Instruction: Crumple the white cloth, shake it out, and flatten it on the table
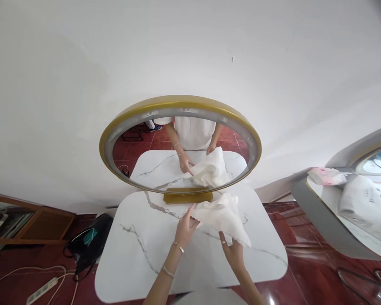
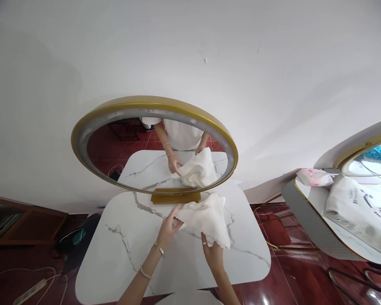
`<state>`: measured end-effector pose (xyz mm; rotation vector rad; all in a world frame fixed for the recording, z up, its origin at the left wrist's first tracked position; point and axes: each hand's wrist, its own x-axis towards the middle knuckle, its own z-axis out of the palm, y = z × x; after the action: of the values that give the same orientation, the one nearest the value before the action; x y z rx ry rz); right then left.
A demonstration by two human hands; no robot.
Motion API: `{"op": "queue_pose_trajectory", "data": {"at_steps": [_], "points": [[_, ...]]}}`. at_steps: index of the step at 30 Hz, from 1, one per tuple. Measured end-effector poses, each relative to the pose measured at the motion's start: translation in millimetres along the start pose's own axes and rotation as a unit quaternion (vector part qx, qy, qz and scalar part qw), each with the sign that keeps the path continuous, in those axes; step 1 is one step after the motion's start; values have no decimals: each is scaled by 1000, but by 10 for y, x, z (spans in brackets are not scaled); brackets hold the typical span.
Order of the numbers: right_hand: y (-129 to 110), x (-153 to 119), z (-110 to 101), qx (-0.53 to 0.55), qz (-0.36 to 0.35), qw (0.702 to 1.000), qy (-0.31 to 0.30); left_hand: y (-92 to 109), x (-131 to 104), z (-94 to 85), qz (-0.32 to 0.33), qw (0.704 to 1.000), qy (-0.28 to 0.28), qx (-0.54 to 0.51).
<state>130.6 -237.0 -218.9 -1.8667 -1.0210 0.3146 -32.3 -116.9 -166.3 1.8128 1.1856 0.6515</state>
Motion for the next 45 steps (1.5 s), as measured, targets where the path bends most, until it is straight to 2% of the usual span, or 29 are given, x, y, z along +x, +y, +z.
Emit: {"op": "queue_pose_trajectory", "data": {"at_steps": [2,4,6,8,10,12,13,15,18,19,21,23,26,29,32,34,36,38,40,42,45], "points": [[-26,4,-112,52,54,994,75,44,52,-15,25,997,-43,55],[-35,67,-245,105,101,980,137,77,91,-8,35,993,-42,100],[-19,178,-399,114,113,975,155,117,92,-1,59,988,-28,138],[7,314,-563,70,72,989,110,181,62,-21,99,978,3,185],[6,448,-725,14,3,998,58,271,24,-91,140,959,60,238],[-65,558,-886,-31,-69,996,49,380,-5,-222,169,941,116,269],[-136,600,-968,-38,-98,993,51,437,-16,-309,184,936,126,274],[-345,652,-1142,-23,-140,990,13,557,-43,-521,210,937,98,261],[-763,645,-1428,22,-151,984,-95,773,-145,-897,218,954,25,204],[-903,622,-1526,28,-144,984,-97,861,-201,-1027,210,961,16,180],[-1143,554,-1715,44,-140,988,-43,1055,-335,-1274,191,971,13,141],[-1290,480,-1874,58,-155,986,5,1241,-466,-1474,175,977,-13,121],[-1266,415,-1994,27,-165,985,-27,1372,-571,-1602,153,977,-88,118],[-941,456,-1897,0,-123,987,-107,1187,-507,-1459,124,978,-130,111],[-438,596,-1603,34,-70,983,-169,764,-305,-1086,91,978,-144,119],[-114,727,-1374,23,-28,989,-146,492,-124,-770,92,979,-121,134],[139,872,-1179,-6,0,994,-108,311,68,-452,111,980,-73,151],[313,1012,-1036,-31,16,996,-77,227,233,-160,126,977,-25,167],[429,1124,-935,-45,29,997,-48,195,327,96,133,974,-2,182],[514,1198,-855,-54,42,997,-21,164,327,318,148,970,-5,195],[613,1275,-751,-62,54,997,4,75,207,593,177,960,-43,212]]}}
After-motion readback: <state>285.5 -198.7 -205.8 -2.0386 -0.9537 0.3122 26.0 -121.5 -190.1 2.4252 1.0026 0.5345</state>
